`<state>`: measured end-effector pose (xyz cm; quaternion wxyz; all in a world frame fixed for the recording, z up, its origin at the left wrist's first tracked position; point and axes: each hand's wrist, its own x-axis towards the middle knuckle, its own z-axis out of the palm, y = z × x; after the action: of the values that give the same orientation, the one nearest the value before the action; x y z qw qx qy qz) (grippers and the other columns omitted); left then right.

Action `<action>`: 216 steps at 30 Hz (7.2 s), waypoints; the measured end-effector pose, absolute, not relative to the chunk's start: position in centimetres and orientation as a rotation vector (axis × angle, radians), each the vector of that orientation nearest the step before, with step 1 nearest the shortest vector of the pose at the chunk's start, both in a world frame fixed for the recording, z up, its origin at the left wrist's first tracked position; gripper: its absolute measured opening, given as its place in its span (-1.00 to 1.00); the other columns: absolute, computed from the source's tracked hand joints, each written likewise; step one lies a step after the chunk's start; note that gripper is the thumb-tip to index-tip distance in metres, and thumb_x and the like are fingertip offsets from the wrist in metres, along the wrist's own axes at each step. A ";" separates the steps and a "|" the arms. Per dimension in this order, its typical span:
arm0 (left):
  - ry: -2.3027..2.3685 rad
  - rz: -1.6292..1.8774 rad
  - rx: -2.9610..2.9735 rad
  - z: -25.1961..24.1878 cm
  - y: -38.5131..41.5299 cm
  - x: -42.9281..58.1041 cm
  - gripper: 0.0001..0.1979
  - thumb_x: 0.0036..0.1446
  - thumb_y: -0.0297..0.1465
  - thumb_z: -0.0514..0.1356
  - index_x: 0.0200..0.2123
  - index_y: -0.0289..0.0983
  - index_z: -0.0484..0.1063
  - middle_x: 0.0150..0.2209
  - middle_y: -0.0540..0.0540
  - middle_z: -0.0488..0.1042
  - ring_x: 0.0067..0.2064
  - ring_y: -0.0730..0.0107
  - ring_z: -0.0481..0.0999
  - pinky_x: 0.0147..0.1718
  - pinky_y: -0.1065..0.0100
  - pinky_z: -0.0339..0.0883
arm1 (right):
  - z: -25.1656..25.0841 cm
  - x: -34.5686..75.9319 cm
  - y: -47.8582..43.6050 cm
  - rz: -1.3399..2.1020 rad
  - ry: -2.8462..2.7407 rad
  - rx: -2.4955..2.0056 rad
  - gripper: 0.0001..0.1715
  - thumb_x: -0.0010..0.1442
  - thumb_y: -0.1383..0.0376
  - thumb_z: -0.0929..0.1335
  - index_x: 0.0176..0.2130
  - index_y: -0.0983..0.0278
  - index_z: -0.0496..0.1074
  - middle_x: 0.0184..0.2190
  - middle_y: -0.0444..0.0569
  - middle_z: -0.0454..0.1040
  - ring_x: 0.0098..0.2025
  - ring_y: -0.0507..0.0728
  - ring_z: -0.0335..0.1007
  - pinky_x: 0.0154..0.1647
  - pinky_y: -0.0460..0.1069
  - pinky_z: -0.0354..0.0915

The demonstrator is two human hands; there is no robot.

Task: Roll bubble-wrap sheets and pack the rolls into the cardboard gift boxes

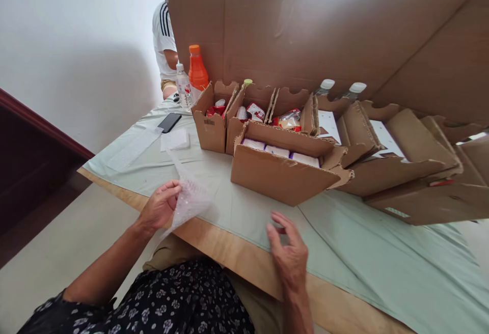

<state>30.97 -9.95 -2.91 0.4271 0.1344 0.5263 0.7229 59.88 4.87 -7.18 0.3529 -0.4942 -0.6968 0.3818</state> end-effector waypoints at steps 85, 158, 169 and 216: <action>2.541 1.104 0.598 -2.9 -7.3 7.2 -0.54 -0.17 -0.08 0.28 -0.27 -0.30 0.52 -0.46 -0.05 0.48 -0.46 0.35 0.38 -0.49 0.39 0.18 | -9.4 56.7 6.0 1.651 -1.850 -1.167 -0.38 0.10 -0.11 0.48 -0.04 0.28 0.59 -0.34 -0.01 0.60 -0.37 0.12 0.45 -0.34 -0.03 0.36; 1.415 1.272 1.162 -5.3 -13.5 30.5 -0.44 0.16 -0.07 0.30 0.19 -0.14 0.53 0.20 -0.23 0.53 0.30 -0.14 0.41 0.32 0.03 0.19 | -5.9 53.1 -2.1 2.188 -1.456 -0.813 -0.48 0.11 0.24 0.46 0.09 0.14 0.49 -0.09 -0.05 0.60 -0.13 0.12 0.50 -0.11 0.00 0.41; 1.222 1.502 0.901 -6.3 -13.3 29.3 -0.35 0.03 -0.26 0.35 0.24 -0.11 0.46 0.20 -0.20 0.54 0.29 -0.07 0.41 0.31 -0.01 0.16 | -6.7 50.6 -0.9 2.093 -1.223 -0.924 -0.53 0.08 0.08 0.54 -0.06 0.23 0.53 -0.16 0.04 0.66 -0.23 0.14 0.59 -0.33 -0.04 0.36; 1.893 1.292 0.764 -6.0 -13.3 33.7 -0.46 0.06 -0.16 0.30 0.05 -0.36 0.50 -0.53 0.11 0.27 -0.48 0.49 0.20 -0.49 0.44 0.09 | -7.8 52.1 -3.8 1.627 -2.078 -0.594 -0.66 0.38 0.25 0.29 -0.01 0.14 0.63 -0.37 -0.08 0.57 -0.43 0.04 0.45 -0.29 -0.05 0.42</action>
<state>33.68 -13.26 -6.04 0.3551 0.2956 0.7326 0.4998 52.09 -3.80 -7.77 0.2166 -0.2144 -0.7499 0.5872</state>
